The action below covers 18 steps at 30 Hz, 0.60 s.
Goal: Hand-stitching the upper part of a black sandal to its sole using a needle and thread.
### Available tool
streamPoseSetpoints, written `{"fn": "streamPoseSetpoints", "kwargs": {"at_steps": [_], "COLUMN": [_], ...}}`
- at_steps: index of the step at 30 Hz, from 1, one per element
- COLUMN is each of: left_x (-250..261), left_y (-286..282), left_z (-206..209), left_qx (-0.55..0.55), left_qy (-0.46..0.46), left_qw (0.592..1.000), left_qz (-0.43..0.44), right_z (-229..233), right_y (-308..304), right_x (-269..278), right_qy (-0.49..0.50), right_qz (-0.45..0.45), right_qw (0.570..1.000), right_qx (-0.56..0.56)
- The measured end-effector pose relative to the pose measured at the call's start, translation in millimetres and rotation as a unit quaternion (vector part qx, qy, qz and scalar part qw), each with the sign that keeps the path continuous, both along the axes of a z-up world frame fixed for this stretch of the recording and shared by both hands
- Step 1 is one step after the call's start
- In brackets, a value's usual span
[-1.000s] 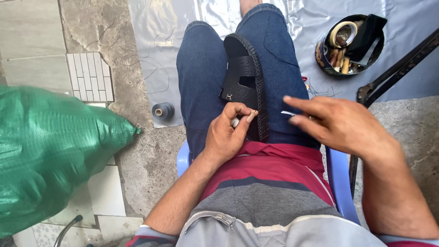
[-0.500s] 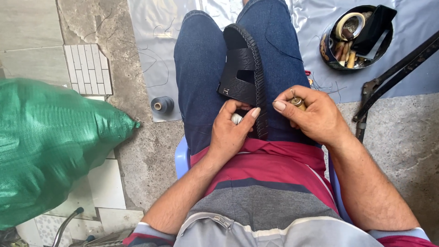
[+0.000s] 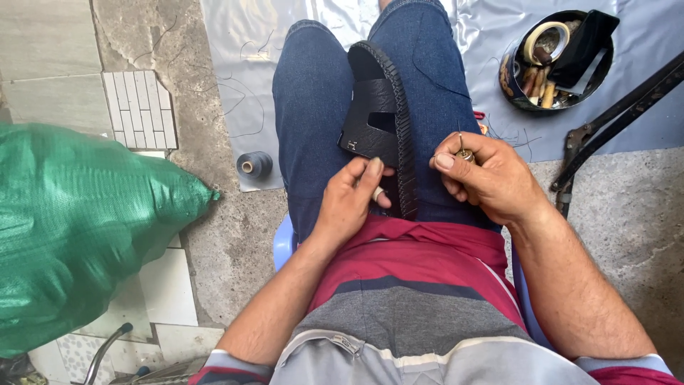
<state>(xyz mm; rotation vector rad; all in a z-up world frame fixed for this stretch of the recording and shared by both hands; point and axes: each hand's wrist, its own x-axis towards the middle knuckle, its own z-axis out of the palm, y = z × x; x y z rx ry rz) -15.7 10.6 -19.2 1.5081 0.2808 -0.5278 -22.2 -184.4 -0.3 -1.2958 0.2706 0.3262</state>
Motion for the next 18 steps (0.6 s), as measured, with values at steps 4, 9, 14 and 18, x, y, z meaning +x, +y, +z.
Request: {"fn": "streamPoseSetpoints", "kwargs": {"at_steps": [4, 9, 14, 18], "left_x": [-7.9, -8.1, -1.0, 2.2], "left_y": [5.7, -5.1, -15.3, -18.7], "left_z": [0.5, -3.0, -0.6, -4.9], "left_qx": [-0.029, -0.001, 0.050, 0.051], "left_qy": [-0.043, -0.066, -0.057, -0.059], "left_qw": [0.998, 0.997, 0.997, 0.996], "left_qz": [-0.034, -0.029, 0.028, 0.034], "right_z": [0.7, 1.9, 7.8, 2.8], "right_y": [3.7, 5.6, 10.8, 11.4], "right_x": [1.0, 0.6, 0.9, -1.0], "right_qy": [-0.003, -0.005, -0.020, 0.002], "right_qz": [-0.002, 0.000, -0.036, -0.047], "right_qw": [1.000, 1.000, 0.998, 0.995], "right_qx": [0.005, -0.005, 0.048, 0.083]}}
